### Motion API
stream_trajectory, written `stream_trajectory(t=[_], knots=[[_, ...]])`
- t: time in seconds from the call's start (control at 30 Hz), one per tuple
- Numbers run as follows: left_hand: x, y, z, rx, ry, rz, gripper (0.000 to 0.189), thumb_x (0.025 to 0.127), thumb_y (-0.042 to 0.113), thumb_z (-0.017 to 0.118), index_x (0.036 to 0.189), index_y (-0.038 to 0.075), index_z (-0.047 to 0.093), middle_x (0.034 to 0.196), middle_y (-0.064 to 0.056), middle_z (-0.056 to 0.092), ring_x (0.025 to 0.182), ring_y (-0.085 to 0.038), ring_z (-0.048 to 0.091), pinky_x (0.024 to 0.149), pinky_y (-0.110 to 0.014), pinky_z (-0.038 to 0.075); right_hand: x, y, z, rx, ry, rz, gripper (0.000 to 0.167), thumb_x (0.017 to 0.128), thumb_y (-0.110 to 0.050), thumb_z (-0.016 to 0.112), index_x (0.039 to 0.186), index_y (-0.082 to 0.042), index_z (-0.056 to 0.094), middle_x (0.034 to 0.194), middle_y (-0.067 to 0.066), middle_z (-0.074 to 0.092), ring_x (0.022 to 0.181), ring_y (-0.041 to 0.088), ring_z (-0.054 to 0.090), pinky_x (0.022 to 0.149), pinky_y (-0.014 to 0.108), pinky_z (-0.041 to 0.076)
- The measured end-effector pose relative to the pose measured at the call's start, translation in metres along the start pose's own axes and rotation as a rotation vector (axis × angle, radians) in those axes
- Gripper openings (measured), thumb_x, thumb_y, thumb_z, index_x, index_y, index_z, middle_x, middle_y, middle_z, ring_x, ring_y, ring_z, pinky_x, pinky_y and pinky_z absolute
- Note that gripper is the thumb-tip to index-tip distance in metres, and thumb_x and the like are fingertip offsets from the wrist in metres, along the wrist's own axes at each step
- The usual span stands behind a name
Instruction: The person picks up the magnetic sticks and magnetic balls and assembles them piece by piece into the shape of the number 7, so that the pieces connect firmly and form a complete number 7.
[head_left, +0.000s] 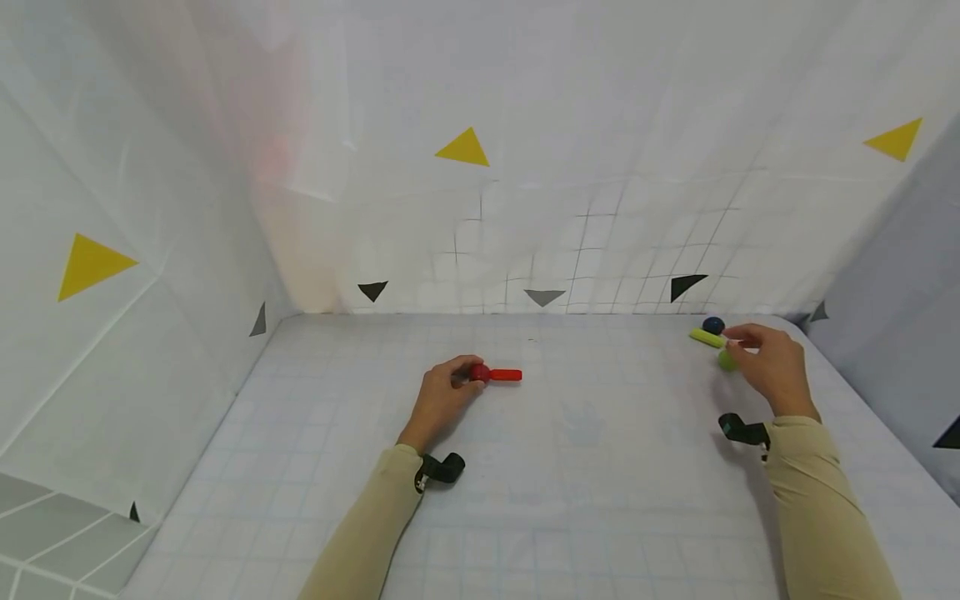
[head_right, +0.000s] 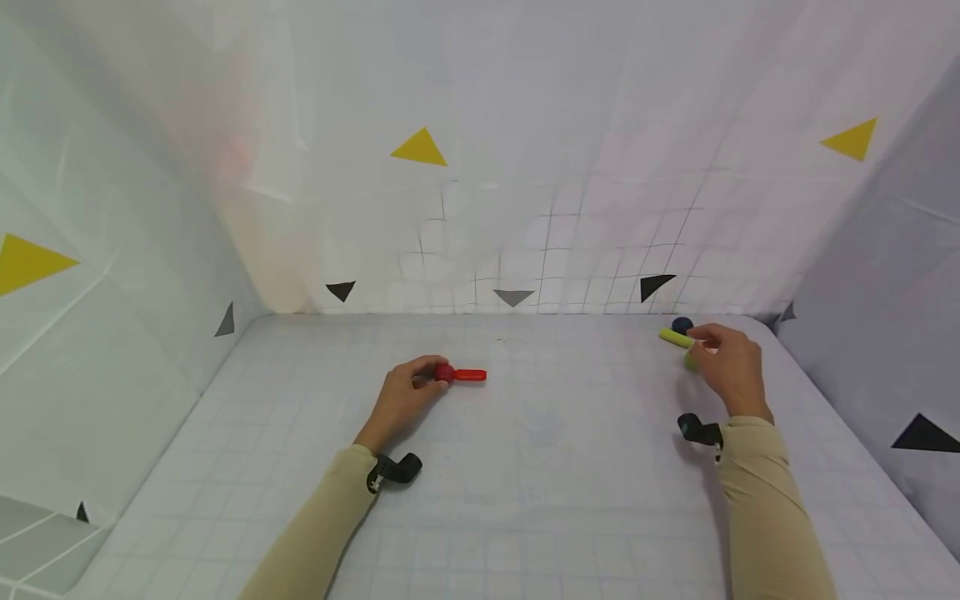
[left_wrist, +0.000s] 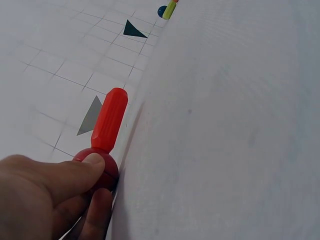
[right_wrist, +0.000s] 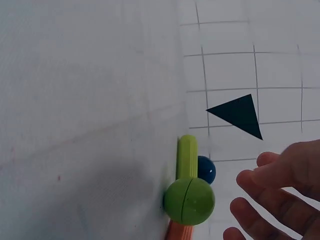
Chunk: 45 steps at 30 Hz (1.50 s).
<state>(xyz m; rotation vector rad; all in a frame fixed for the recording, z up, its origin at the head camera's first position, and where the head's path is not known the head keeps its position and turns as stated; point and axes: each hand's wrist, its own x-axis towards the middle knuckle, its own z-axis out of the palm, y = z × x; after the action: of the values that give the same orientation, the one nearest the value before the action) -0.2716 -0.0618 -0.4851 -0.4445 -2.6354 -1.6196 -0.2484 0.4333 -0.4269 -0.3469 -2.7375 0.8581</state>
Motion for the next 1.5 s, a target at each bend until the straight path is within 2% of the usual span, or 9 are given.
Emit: stream_trajectory(t=[0.23,0.5,0.63,0.8,1.03,1.37,1.5], knots=[[-0.001,0.003,0.000,-0.002,-0.004,-0.001,0.038,0.097,0.011,0.076,0.134,0.012,0.069,0.121,0.003,0.070,0.112,-0.015,0.061,0.096,-0.038,0.051,0.001,0.010,0.000,-0.019,-0.061,0.032,0.037,0.099,-0.006,0.065,0.133,0.007,0.061,0.131,0.038,0.055,0.122,0.055,0.046,0.091,0.067,0.044],[-0.001,0.002,0.000,0.007,0.003,0.001,0.038,0.096,0.011,0.076,0.134,0.012,0.069,0.121,0.003,0.070,0.111,-0.016,0.062,0.096,-0.039,0.051,0.001,0.016,0.003,-0.031,-0.105,0.072,0.038,0.099,-0.006,0.065,0.134,0.008,0.060,0.129,0.038,0.054,0.113,0.054,0.049,0.082,0.061,0.050],[-0.002,0.001,0.001,0.005,0.000,-0.006,0.038,0.097,0.012,0.076,0.134,0.013,0.069,0.120,0.004,0.070,0.111,-0.015,0.061,0.096,-0.038,0.051,0.001,0.019,0.006,-0.043,-0.128,0.097,0.041,0.099,-0.006,0.066,0.136,0.008,0.058,0.128,0.037,0.055,0.112,0.052,0.051,0.082,0.058,0.051],[-0.002,0.000,0.002,0.001,-0.004,-0.005,0.038,0.097,0.012,0.076,0.134,0.013,0.069,0.121,0.005,0.070,0.112,-0.014,0.061,0.097,-0.037,0.051,0.003,0.021,0.008,-0.070,-0.155,0.064,0.041,0.096,-0.003,0.068,0.133,0.011,0.058,0.126,0.037,0.056,0.113,0.052,0.052,0.084,0.059,0.051],[0.000,0.001,0.001,0.016,0.009,0.002,0.038,0.096,0.010,0.077,0.133,0.011,0.069,0.121,0.002,0.070,0.111,-0.016,0.062,0.095,-0.038,0.051,0.003,0.022,0.010,-0.093,-0.147,0.003,0.040,0.094,-0.005,0.070,0.129,0.011,0.060,0.121,0.035,0.059,0.110,0.051,0.053,0.087,0.062,0.049],[0.000,0.000,0.000,0.017,0.003,0.009,0.038,0.096,0.011,0.077,0.134,0.012,0.069,0.122,0.002,0.070,0.112,-0.016,0.062,0.095,-0.039,0.051,0.002,0.017,0.010,-0.064,-0.135,0.039,0.041,0.093,-0.007,0.072,0.129,0.009,0.060,0.117,0.033,0.059,0.103,0.048,0.055,0.075,0.053,0.052],[0.001,0.001,-0.001,0.016,0.002,0.013,0.038,0.096,0.012,0.077,0.133,0.012,0.069,0.122,0.003,0.070,0.113,-0.015,0.061,0.096,-0.038,0.051,0.002,0.013,0.010,-0.040,-0.118,0.031,0.042,0.094,-0.009,0.073,0.130,0.008,0.060,0.118,0.033,0.060,0.104,0.047,0.056,0.075,0.052,0.052]])
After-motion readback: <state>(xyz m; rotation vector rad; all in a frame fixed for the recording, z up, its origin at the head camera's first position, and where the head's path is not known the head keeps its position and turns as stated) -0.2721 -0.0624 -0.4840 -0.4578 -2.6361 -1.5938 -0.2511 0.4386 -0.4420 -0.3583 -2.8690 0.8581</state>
